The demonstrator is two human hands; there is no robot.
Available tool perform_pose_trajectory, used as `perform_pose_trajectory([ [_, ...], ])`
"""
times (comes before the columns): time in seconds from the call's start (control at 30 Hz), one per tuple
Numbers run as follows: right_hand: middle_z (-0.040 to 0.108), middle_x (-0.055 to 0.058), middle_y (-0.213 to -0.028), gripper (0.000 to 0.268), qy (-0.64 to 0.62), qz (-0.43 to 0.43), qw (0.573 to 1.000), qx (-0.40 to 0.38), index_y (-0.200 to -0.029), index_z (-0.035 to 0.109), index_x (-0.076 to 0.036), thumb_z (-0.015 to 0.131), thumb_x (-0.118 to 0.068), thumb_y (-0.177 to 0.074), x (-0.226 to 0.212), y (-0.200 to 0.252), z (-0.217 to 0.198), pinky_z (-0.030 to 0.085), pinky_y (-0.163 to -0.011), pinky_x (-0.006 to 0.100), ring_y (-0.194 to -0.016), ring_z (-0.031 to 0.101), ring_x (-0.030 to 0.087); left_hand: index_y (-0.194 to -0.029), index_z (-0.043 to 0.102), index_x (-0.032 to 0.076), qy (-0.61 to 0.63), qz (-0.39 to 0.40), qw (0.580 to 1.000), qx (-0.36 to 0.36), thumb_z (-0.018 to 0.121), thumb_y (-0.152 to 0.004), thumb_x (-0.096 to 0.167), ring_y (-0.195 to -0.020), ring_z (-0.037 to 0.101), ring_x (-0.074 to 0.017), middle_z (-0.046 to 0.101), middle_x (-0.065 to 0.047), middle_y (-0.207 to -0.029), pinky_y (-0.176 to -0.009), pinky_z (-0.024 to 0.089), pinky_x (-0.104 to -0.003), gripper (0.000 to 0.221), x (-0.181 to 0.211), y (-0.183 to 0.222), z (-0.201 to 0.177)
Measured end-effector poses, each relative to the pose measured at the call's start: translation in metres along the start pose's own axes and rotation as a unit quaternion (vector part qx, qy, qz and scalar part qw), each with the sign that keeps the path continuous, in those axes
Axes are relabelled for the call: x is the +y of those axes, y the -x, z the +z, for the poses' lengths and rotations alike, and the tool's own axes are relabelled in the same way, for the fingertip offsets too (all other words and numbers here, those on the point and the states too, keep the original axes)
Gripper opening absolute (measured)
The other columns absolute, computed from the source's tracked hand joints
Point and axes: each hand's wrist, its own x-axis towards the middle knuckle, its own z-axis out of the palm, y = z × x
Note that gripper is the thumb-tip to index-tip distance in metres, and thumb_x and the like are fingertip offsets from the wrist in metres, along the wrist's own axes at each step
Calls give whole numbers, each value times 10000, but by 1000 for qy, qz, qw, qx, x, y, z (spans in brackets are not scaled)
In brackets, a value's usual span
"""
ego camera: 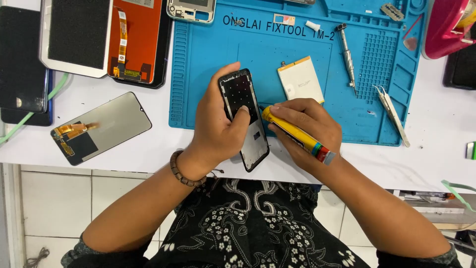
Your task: The person applies adhesive to the edges of a smartphone frame, then picks up a new display assembly and aligns it with the frame. They press the display into place and connect the internal ribbon cables to the motherboard.
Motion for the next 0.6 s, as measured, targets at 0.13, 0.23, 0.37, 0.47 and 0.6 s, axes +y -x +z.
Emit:
perform_pose_trajectory([
  [0.13, 743, 216, -1009, 294, 8, -1, 1000, -2, -1088, 806, -4, 831, 109, -818, -3, 2, -1, 620, -730, 432, -866, 751, 398, -1459, 434, -3, 0, 0, 1000, 0, 502, -817, -13, -964, 697, -296, 676, -235, -1236, -806, 614, -445, 646, 0, 0, 1],
  [0.23, 740, 235, -998, 295, 13, 4, 1000, -5, -1080, 803, 6, 829, 120, -809, -7, 4, -2, 625, -734, 454, -871, 752, 423, -1457, 437, -1, -5, 4, 1000, -2, 502, -819, -14, -961, 699, -296, 680, -231, -1232, -801, 617, -439, 641, 0, 0, 1],
  [0.37, 742, 214, -990, 282, 11, 9, 1000, -5, -1078, 809, -6, 828, 106, -820, -9, 7, -3, 621, -733, 431, -864, 753, 400, -1454, 434, -7, -5, 2, 1000, -1, 500, -821, -4, -969, 697, -295, 682, -232, -1232, -813, 616, -443, 636, -1, 0, 1],
  [0.47, 744, 198, -996, 284, 12, 7, 1000, -5, -1087, 811, -15, 829, 96, -826, -9, 11, -4, 618, -731, 413, -865, 756, 378, -1448, 437, -13, -8, 4, 1000, 1, 504, -818, 0, -968, 700, -298, 686, -231, -1223, -813, 617, -443, 634, -1, 0, 1],
  [0.6, 745, 175, -1007, 288, 9, 3, 1000, 0, -1099, 815, -29, 825, 85, -835, -7, 17, -5, 614, -731, 391, -880, 758, 344, -1440, 441, -13, -8, 3, 1000, 1, 504, -814, 2, -957, 704, -293, 692, -231, -1212, -808, 622, -438, 630, 2, 0, 2],
])
